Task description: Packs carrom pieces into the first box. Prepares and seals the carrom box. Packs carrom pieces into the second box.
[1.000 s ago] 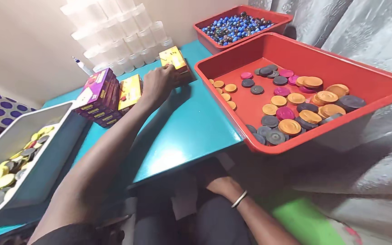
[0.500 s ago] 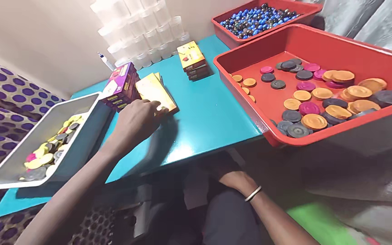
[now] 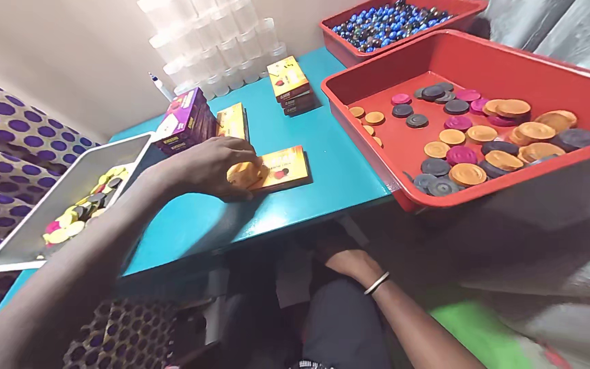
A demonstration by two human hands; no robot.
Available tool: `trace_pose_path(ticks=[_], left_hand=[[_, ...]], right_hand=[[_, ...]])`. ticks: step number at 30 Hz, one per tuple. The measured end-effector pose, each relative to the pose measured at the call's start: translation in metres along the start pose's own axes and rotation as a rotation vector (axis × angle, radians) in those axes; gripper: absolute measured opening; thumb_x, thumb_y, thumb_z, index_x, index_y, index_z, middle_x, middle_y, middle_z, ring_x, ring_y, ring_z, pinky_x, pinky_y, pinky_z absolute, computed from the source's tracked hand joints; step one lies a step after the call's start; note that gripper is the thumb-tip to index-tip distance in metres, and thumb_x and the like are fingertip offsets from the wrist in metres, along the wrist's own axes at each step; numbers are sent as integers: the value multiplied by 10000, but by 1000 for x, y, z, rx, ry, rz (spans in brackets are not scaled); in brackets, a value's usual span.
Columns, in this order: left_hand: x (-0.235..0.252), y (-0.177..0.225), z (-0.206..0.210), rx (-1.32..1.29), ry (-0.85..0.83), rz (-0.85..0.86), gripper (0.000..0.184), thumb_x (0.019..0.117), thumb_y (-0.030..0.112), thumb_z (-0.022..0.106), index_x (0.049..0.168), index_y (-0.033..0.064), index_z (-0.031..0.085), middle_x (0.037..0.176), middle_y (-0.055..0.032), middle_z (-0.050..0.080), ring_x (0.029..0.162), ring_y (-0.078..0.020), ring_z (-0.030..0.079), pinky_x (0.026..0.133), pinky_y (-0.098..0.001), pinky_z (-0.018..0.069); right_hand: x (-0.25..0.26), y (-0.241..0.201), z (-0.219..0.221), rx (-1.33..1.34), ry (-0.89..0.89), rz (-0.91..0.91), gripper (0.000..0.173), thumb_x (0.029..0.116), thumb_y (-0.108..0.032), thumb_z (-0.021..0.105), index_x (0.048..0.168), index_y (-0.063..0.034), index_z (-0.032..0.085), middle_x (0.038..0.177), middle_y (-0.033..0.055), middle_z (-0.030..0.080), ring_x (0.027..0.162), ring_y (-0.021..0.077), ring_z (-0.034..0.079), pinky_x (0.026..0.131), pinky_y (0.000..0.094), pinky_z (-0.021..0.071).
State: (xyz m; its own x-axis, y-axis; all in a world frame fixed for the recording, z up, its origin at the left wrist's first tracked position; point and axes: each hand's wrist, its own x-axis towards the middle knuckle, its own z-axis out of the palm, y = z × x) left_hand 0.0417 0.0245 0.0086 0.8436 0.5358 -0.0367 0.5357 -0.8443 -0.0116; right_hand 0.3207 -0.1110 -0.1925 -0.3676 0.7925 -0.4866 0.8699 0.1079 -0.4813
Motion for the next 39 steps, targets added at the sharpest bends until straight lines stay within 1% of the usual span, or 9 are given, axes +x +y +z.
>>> trace_pose_path(ticks=[2, 5, 7, 12, 15, 17, 22, 30, 39], left_hand=[[-1, 15, 4, -66, -83, -93, 776, 767, 609, 758, 1323, 92, 599, 1286, -114, 648, 1182, -250, 636, 1002, -480, 520], [-7, 23, 7, -87, -15, -196, 701, 772, 559, 772, 1265, 98, 584, 1131, -84, 654, 953, -224, 676, 805, -479, 576], [-14, 28, -1, -73, 98, -193, 793, 794, 584, 736, 1371, 72, 553, 1190, -132, 657, 995, -279, 679, 831, -532, 567], [-28, 49, 2, -71, -1, -332, 736, 918, 676, 442, 1595, 419, 315, 1280, -115, 538, 1078, -290, 602, 826, -564, 518], [-40, 53, -5, -129, 71, -405, 791, 929, 566, 397, 1650, 313, 192, 1308, -181, 471, 1074, -312, 588, 809, -541, 539], [-43, 54, 2, -100, 64, -404, 787, 915, 561, 408, 1643, 316, 233, 1296, -188, 505, 1066, -338, 600, 793, -566, 530], [-57, 50, 12, -104, 76, -420, 804, 912, 573, 379, 1652, 328, 184, 1323, -193, 478, 1109, -352, 565, 838, -585, 509], [-67, 48, 32, -23, 47, -477, 876, 830, 625, 478, 1632, 358, 246, 1316, -214, 505, 1124, -404, 560, 835, -612, 475], [-63, 56, 20, -120, 51, -524, 972, 840, 665, 559, 1638, 210, 243, 1333, -208, 496, 1146, -383, 566, 877, -605, 508]], right_hand=[[5, 2, 3, -22, 65, -93, 504, 1056, -439, 518, 1404, -85, 605, 1417, 208, 602, 1361, 400, 532, 1121, 639, 401], [8, 1, 5, -28, 83, -131, 495, 1057, -457, 509, 1403, -118, 608, 1401, 193, 615, 1344, 388, 550, 1101, 635, 424], [5, 0, 1, -21, 66, -115, 491, 1062, -447, 507, 1410, -114, 600, 1402, 196, 612, 1343, 387, 551, 1100, 634, 423], [8, 4, 6, -53, 104, -158, 449, 1057, -410, 525, 1372, -105, 620, 1337, 197, 649, 1286, 393, 593, 1065, 629, 458], [-6, -10, -6, -37, 11, -46, 465, 1067, -403, 508, 1399, -94, 612, 1379, 195, 631, 1323, 387, 570, 1091, 624, 432], [-16, -19, -13, 9, -77, 99, 488, 1066, -390, 505, 1409, -55, 598, 1412, 230, 605, 1350, 414, 547, 1077, 664, 415], [11, 2, 6, -47, 115, -175, 491, 1059, -448, 510, 1430, -141, 602, 1389, 186, 625, 1315, 388, 571, 1090, 622, 437], [10, -1, 0, -52, 102, -166, 447, 1056, -426, 526, 1364, -122, 640, 1318, 187, 658, 1247, 391, 614, 1031, 621, 481], [7, 0, 1, -55, 101, -144, 442, 1053, -425, 536, 1288, -78, 679, 1254, 221, 676, 1211, 413, 628, 1006, 628, 488]])
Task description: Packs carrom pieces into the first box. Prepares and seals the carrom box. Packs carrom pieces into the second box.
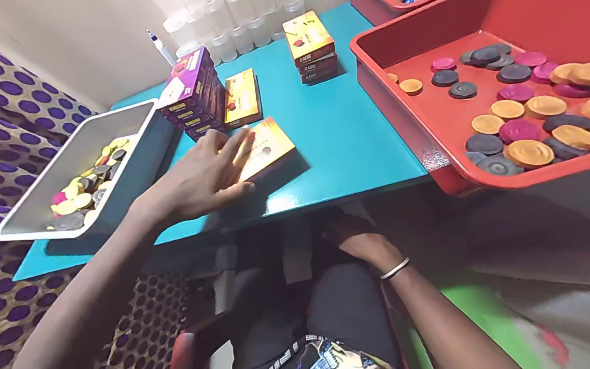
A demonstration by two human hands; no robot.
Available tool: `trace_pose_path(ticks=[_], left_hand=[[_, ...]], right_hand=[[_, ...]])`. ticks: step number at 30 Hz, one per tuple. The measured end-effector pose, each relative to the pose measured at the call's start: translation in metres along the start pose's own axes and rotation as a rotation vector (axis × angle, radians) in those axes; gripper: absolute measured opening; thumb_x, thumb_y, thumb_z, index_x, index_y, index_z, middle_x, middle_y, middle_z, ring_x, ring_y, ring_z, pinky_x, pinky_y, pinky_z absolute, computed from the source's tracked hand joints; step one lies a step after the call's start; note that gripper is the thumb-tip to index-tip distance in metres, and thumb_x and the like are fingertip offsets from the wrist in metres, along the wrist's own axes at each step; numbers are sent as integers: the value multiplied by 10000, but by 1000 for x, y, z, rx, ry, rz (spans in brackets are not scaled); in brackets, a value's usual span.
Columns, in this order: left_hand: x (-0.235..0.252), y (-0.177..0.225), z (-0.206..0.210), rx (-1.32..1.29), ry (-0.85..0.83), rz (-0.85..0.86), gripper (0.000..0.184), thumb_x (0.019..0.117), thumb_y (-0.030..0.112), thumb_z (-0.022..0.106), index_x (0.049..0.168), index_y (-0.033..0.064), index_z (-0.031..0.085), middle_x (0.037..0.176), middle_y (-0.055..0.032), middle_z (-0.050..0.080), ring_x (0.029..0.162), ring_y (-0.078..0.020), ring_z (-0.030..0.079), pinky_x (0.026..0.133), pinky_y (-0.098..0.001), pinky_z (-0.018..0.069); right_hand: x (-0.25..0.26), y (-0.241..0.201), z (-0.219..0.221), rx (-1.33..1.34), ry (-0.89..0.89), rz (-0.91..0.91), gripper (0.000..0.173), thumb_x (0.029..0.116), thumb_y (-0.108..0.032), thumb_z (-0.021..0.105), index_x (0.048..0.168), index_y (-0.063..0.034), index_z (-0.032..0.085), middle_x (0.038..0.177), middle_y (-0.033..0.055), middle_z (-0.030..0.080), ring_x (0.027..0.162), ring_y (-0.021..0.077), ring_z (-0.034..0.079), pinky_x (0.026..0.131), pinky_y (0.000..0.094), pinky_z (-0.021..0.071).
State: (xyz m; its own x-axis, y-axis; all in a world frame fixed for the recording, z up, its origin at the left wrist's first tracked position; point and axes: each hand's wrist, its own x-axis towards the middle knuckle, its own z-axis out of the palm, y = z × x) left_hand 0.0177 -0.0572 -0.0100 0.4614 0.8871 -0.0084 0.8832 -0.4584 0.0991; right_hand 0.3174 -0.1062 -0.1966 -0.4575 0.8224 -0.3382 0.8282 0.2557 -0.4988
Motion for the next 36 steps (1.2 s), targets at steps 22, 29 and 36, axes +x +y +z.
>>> trace_pose_path(ticks=[22, 29, 36], left_hand=[[-49, 47, 20, -54, 159, 382, 849, 916, 630, 334, 1608, 138, 319, 1282, -207, 554, 1052, -328, 595, 761, -500, 500], [-59, 70, 21, -159, 433, 303, 866, 975, 658, 323, 1642, 119, 199, 1428, -280, 457, 1211, -372, 546, 885, -531, 490], [-59, 66, 18, -260, 572, 238, 863, 941, 654, 421, 1649, 219, 188, 1438, -248, 453, 1250, -363, 524, 935, -552, 472]], right_hand=[[-35, -69, 3, 688, 784, -701, 279, 1029, -229, 620, 1130, 23, 686, 1001, 37, 747, 930, -12, 689, 856, 180, 583], [-39, -140, -38, 830, 1033, -765, 346, 1132, -328, 355, 1123, -88, 605, 980, -112, 657, 955, -111, 614, 845, 128, 542], [-34, -142, -82, 703, 878, -990, 445, 1102, -391, 448, 1372, -55, 555, 1159, -126, 699, 1065, -101, 623, 945, 149, 543]])
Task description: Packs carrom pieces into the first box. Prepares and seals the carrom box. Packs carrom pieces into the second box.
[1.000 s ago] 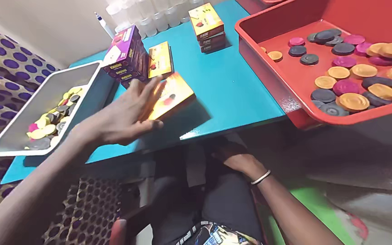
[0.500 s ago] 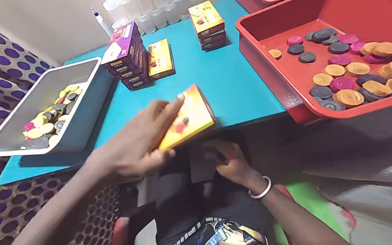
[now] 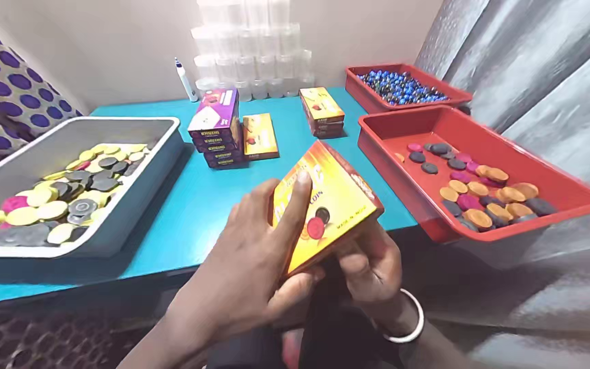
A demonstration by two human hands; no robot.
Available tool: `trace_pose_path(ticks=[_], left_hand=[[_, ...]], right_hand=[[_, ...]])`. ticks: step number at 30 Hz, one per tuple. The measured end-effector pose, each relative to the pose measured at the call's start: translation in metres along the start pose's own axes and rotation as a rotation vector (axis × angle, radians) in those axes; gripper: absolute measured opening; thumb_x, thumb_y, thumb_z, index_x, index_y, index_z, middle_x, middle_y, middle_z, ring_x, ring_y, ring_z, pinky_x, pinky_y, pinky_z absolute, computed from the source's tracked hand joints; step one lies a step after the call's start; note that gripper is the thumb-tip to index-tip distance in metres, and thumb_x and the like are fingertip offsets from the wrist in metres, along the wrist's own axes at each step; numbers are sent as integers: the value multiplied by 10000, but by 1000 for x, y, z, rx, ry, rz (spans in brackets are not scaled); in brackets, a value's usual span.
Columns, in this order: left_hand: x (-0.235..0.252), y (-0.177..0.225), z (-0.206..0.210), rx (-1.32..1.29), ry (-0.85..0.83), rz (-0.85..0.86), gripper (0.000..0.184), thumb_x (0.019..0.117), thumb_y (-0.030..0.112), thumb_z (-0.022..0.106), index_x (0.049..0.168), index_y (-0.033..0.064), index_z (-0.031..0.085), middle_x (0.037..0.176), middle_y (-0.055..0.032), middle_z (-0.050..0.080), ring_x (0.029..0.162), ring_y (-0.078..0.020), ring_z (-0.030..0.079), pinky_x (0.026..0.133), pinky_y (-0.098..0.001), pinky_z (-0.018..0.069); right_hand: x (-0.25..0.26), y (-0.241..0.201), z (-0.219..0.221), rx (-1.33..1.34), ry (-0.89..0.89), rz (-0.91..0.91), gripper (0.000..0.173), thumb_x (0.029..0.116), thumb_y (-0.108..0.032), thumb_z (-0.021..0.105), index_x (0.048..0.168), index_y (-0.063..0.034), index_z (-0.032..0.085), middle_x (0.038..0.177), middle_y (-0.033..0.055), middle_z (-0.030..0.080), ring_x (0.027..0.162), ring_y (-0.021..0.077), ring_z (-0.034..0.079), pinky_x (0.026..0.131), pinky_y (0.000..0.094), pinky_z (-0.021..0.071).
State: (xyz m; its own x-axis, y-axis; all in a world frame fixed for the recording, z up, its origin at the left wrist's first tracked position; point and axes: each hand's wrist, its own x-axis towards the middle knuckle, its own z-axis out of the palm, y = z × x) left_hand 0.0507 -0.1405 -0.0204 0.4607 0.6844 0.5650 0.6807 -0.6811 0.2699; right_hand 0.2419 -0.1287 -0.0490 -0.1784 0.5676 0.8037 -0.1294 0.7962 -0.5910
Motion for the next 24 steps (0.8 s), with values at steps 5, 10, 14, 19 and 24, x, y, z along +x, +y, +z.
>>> trace_pose_path(ticks=[5, 10, 14, 19, 24], left_hand=[[-3, -11, 16, -171, -22, -1, 818, 956, 616, 387, 1654, 257, 161, 1484, -223, 413, 1302, -346, 482, 973, -560, 451], [3, -21, 13, -108, 28, -15, 768, 944, 576, 403, 1639, 296, 232, 1494, -181, 441, 1307, -335, 483, 972, -560, 438], [19, -33, 17, 38, -102, -58, 797, 891, 550, 422, 1625, 262, 305, 1420, -197, 513, 1209, -378, 547, 847, -563, 477], [17, -52, 13, -135, -147, -34, 772, 903, 543, 472, 1621, 314, 305, 1443, -131, 497, 1274, -301, 518, 927, -548, 485], [10, -56, 7, -197, -140, -26, 764, 909, 540, 473, 1616, 291, 327, 1383, -99, 536, 1193, -239, 559, 894, -508, 506]], right_hand=[[6, 7, -15, -19, -58, 50, 712, 1093, -412, 469, 1605, -86, 96, 1465, -9, 566, 1194, 39, 649, 980, 253, 591], [8, 11, -18, -83, -9, 170, 641, 983, 73, 490, 1553, -77, 238, 1411, 58, 560, 1142, 82, 678, 946, 281, 611], [13, 15, -24, 125, -83, 413, 733, 1004, -184, 549, 1595, -22, 146, 1469, 137, 498, 1212, 184, 654, 904, 359, 639], [12, 21, -25, 171, 37, 481, 521, 1040, -87, 588, 1503, -38, 353, 1175, 136, 701, 935, 199, 762, 800, 344, 668], [14, 18, -28, 94, -107, 432, 739, 1030, -191, 620, 1625, -163, 181, 1334, 65, 653, 1088, 139, 712, 932, 318, 619]])
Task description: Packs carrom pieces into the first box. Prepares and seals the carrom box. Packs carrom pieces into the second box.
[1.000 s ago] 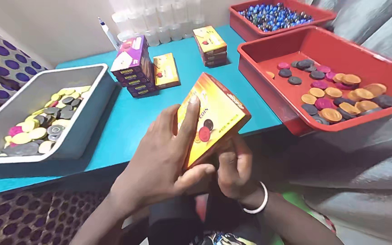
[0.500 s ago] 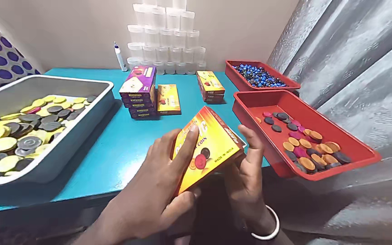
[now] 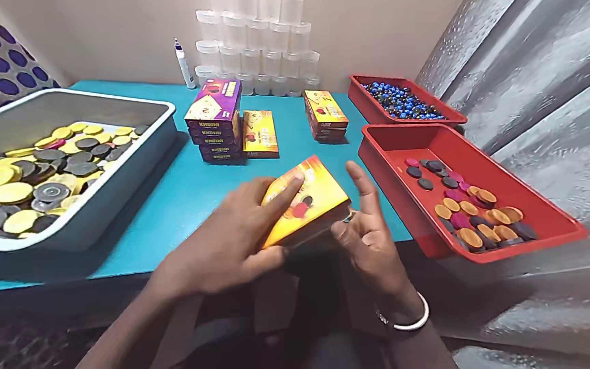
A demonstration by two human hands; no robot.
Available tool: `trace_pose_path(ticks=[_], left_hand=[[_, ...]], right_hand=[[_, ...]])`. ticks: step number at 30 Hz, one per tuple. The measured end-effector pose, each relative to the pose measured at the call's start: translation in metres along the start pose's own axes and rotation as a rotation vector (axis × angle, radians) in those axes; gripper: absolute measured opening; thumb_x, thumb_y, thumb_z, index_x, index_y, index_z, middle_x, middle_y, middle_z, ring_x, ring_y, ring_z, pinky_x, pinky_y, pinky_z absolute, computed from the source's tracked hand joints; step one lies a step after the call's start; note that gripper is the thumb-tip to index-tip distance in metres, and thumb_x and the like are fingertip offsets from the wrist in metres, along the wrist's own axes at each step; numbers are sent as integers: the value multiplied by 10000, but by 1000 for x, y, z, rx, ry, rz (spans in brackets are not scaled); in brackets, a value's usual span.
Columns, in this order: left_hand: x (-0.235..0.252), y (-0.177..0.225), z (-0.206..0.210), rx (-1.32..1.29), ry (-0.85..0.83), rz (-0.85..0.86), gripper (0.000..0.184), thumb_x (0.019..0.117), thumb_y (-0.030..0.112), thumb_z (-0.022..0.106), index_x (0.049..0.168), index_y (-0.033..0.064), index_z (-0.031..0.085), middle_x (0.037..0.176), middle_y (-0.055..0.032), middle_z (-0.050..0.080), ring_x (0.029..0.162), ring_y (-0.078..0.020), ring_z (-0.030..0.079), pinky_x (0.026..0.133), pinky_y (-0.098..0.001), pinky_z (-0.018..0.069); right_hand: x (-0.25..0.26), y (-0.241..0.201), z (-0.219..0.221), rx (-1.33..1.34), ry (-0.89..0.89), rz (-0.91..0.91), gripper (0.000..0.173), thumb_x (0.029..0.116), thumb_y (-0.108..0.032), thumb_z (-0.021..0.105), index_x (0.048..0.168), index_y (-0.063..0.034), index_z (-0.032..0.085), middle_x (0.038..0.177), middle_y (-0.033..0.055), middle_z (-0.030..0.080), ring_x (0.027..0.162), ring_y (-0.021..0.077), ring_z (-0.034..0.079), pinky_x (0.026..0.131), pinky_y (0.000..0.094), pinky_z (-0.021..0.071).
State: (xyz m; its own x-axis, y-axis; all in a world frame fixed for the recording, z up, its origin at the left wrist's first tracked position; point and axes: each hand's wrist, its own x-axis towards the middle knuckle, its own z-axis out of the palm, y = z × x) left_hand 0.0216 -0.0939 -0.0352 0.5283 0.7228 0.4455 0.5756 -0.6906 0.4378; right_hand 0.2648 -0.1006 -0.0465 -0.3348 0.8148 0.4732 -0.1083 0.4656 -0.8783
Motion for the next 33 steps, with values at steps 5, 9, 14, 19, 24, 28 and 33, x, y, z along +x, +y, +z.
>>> trace_pose_path(ticks=[5, 9, 14, 19, 24, 28, 33], left_hand=[[6, -14, -2, -13, -63, -87, 755, 877, 499, 581, 1582, 308, 393, 1393, -78, 510, 1070, -193, 620, 773, -445, 572], [-2, -42, -19, 171, -17, -225, 721, 897, 465, 555, 1578, 283, 406, 1401, -116, 547, 1027, -307, 663, 716, -577, 568], [1, -67, -17, 369, -146, -286, 524, 986, 438, 564, 1485, 282, 551, 1396, -177, 600, 1188, -403, 639, 878, -649, 524], [-21, -60, -18, 456, 47, -207, 485, 1012, 464, 551, 1401, 188, 638, 1438, -232, 563, 1339, -500, 500, 1045, -733, 368], [-47, -4, 15, 351, 88, -167, 969, 888, 804, 447, 1447, 19, 548, 1386, -331, 566, 1257, -593, 521, 988, -741, 403], [-55, 12, 40, 301, 115, -208, 612, 958, 503, 599, 1309, 4, 655, 1399, -381, 526, 1312, -591, 489, 1088, -749, 304], [-62, 4, 49, 234, 199, -245, 631, 943, 558, 612, 1302, 43, 679, 1429, -379, 505, 1345, -649, 395, 1093, -740, 295]], right_hand=[[2, 5, 9, -108, 138, 102, 608, 973, -76, 674, 1538, -92, 451, 1343, 118, 645, 1052, 185, 731, 850, 321, 659], [-3, 5, 2, -150, 294, 217, 569, 950, -55, 688, 1482, -5, 493, 1041, 111, 741, 777, 138, 751, 688, 264, 657], [-9, 18, -2, -654, 342, 181, 662, 939, -406, 734, 1459, -38, 553, 925, 59, 757, 707, 75, 722, 652, 263, 632], [-14, 20, 5, -951, 349, 82, 656, 927, -478, 716, 1386, -17, 633, 888, 90, 761, 701, 151, 711, 663, 344, 610], [-19, 22, 11, -1057, 386, 1, 634, 907, -544, 706, 1203, 17, 730, 829, 76, 728, 664, 133, 687, 607, 294, 594], [-34, -5, 2, -1296, 329, -8, 585, 920, -551, 676, 1157, -24, 763, 863, 68, 719, 674, 146, 682, 583, 290, 574], [-18, -85, -87, -1602, 277, 48, 285, 1038, -257, 603, 1208, -68, 733, 978, 131, 742, 812, 296, 729, 690, 495, 597]])
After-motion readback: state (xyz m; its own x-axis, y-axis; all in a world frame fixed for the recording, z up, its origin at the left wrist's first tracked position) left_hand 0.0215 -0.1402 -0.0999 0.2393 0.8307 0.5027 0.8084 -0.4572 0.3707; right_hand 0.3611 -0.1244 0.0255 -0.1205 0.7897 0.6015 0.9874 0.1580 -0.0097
